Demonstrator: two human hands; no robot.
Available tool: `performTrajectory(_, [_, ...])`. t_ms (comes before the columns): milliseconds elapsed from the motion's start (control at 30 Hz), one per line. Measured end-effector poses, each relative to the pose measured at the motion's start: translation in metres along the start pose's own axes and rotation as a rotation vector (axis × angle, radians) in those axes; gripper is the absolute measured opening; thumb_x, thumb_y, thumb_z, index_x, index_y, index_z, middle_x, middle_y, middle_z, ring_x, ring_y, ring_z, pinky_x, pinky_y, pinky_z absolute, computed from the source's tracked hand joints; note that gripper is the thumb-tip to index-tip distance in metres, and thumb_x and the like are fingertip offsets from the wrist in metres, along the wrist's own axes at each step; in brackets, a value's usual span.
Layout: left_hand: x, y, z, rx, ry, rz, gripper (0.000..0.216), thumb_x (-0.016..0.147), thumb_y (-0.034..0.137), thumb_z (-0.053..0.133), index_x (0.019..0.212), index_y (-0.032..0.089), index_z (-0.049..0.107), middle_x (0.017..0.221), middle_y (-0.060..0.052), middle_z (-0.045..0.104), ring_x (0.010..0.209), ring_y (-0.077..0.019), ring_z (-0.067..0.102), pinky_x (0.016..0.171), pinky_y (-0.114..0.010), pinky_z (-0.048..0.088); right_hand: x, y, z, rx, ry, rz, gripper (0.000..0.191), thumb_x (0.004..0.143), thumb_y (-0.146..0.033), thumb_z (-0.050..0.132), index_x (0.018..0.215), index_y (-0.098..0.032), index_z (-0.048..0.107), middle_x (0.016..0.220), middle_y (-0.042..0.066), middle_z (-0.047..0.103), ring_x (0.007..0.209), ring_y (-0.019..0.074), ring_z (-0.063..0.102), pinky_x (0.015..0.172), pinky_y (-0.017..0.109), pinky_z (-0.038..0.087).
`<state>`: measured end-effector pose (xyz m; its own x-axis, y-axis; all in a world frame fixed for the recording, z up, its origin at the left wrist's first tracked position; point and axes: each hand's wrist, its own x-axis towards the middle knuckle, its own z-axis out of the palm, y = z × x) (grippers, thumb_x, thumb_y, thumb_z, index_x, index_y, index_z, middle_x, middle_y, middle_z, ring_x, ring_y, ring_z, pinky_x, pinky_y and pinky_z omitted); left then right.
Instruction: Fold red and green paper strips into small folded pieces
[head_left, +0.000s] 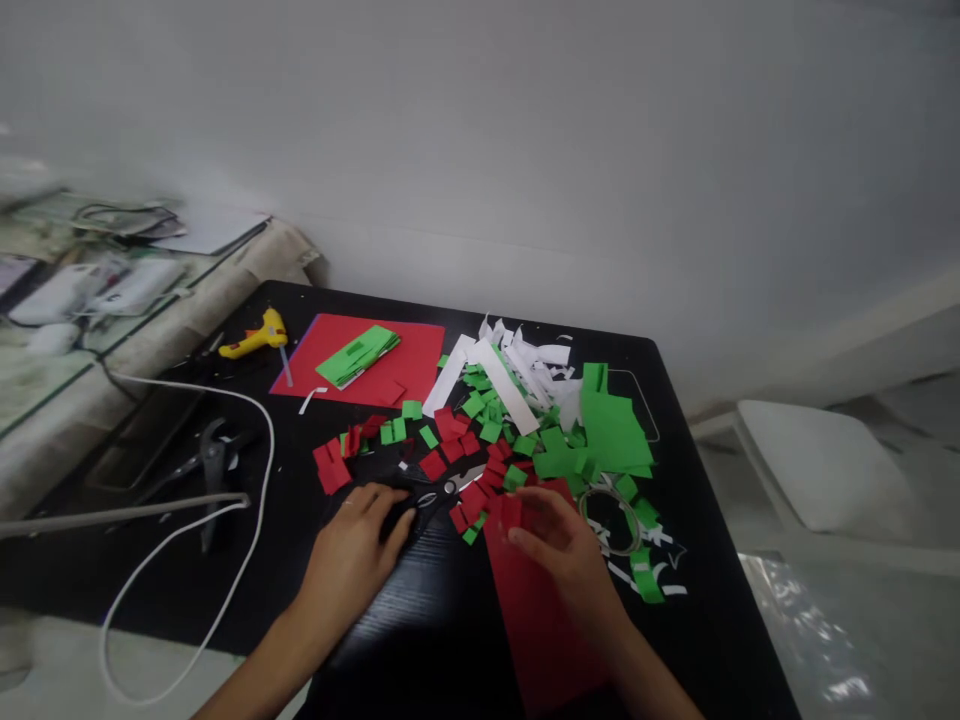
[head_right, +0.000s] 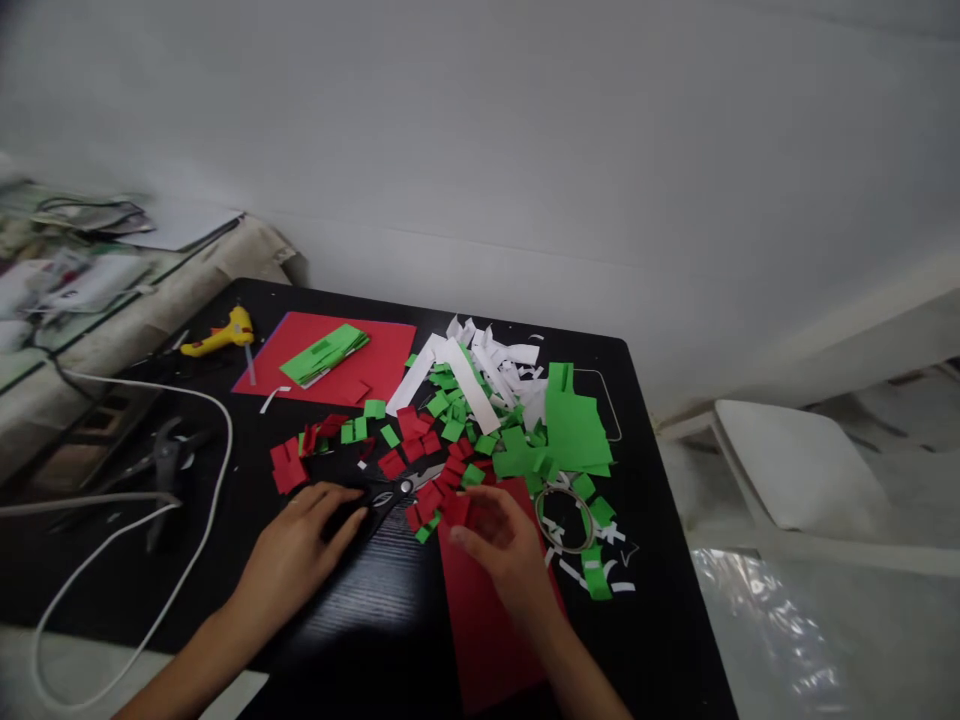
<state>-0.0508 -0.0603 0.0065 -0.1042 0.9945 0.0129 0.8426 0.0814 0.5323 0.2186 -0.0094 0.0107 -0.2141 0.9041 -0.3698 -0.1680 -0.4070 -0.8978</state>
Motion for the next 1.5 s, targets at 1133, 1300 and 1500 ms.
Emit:
performTrajectory(1133, [-0.01, 0.053, 0.027, -1.842, -0.372, -0.832, 0.051, 0.059, 0.03, 0.061, 0.06, 0.025, 0.011, 0.052, 0.01, 0.002, 0.047, -0.0082, -0.001, 0.037, -0.022, 0.017, -0.037, 0.032, 0.047, 0.047, -0.054, 0.145, 0.048, 0.06, -0.035, 0.097, 0.101, -0.022, 0.077, 0.101, 0.005, 0.077, 0.091, 0.0243, 0.073, 0.08, 0.039, 0.061])
performTrajectory(1300, [-0.017, 0.058, 0.034, -1.839, -0.501, -0.903, 0.053, 0.064, 0.037, 0.061, 0.057, 0.025, 0.01, 0.051, 0.01, 0.002, 0.045, -0.0072, 0.0, 0.038, -0.023, 0.013, -0.044, 0.025, 0.046, 0.013, -0.05, 0.112, 0.043, 0.062, -0.024, 0.094, 0.101, -0.022, 0.075, 0.107, 0.005, 0.078, 0.099, 0.0247, 0.074, 0.091, 0.04, 0.059])
performTrajectory(1500, [-0.02, 0.062, 0.036, -1.726, -0.535, -0.913, 0.057, 0.067, 0.038, 0.065, 0.055, 0.025, 0.011, 0.048, 0.012, 0.005, 0.041, -0.0052, 0.004, 0.037, -0.022, 0.013, -0.051, 0.021, 0.044, -0.001, -0.062, 0.091, 0.046, 0.065, -0.022, 0.093, 0.105, -0.023, 0.072, 0.105, 0.005, 0.079, 0.1, 0.0238, 0.076, 0.091, 0.038, 0.06])
